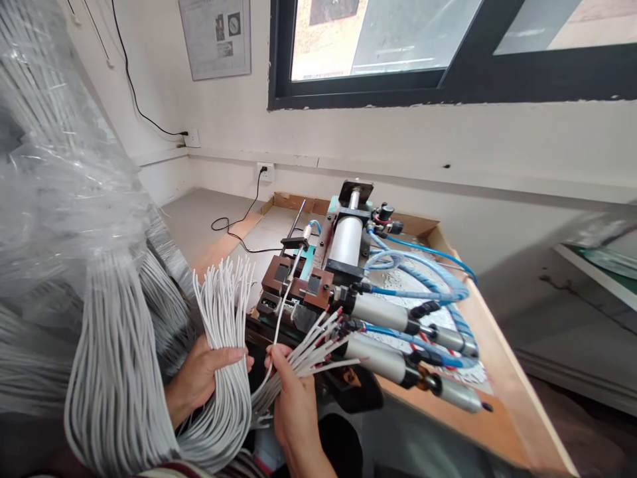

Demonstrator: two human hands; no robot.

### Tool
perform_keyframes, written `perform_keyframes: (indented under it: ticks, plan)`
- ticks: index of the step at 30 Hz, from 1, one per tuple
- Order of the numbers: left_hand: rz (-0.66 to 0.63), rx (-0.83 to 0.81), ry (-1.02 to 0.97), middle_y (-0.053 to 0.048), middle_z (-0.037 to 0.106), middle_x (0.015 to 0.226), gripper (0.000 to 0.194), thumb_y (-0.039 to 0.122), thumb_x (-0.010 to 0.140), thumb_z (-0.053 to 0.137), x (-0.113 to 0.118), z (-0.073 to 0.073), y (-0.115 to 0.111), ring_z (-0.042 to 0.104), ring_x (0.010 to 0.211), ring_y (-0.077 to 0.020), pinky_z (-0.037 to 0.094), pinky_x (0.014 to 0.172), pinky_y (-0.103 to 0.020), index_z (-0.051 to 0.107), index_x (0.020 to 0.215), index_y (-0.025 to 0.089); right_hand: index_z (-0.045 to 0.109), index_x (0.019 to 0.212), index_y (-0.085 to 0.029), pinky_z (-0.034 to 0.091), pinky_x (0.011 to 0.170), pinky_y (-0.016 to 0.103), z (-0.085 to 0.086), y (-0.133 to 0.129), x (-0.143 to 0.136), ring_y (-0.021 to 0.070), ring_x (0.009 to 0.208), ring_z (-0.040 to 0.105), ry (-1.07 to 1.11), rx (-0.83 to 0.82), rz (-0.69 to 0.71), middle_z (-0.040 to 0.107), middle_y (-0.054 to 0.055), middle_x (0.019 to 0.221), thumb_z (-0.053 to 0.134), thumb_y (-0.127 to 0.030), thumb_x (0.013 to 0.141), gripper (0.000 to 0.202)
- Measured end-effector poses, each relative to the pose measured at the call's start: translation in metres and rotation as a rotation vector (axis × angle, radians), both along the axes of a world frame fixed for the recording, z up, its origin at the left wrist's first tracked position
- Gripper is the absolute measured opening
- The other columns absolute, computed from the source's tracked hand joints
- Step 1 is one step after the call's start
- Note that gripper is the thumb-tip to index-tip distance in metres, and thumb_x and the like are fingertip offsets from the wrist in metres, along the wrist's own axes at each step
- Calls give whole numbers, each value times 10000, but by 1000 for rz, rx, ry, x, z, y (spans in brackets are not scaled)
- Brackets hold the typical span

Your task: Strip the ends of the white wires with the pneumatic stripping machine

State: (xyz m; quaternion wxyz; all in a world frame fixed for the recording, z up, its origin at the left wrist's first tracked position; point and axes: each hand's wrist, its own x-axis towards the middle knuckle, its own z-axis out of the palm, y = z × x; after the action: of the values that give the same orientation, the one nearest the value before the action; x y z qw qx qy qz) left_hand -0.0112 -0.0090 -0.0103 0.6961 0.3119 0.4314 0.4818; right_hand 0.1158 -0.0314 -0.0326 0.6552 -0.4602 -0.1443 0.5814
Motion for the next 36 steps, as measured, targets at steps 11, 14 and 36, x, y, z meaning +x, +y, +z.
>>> perform_keyframes:
  ticks: [11, 14, 36]
  plan:
    - [-42, 105, -3, 27, 632, 638, 264, 79, 540, 673, 4, 4, -1, 556, 546, -114, 483, 536, -243, 644, 787, 169, 686, 757, -144, 347, 507, 237, 10, 10, 0, 92, 490, 401, 98, -7, 205, 496, -44, 507, 778, -361, 534, 324]
    - [-89, 142, 24, 21, 655, 665, 279, 52, 537, 668, 4, 7, -2, 565, 588, -119, 477, 569, -232, 668, 786, 177, 658, 677, -165, 377, 560, 252, 11, 9, -7, 112, 541, 469, 29, 10, 126, 571, -27, 561, 805, -350, 482, 306]
    - [-74, 191, 43, 31, 629, 599, 237, 47, 556, 657, 8, 5, 1, 551, 548, -111, 465, 534, -224, 648, 764, 162, 680, 722, -163, 387, 567, 273, 11, 14, -2, 131, 564, 481, 7, 7, 173, 592, -2, 623, 783, -344, 523, 288]
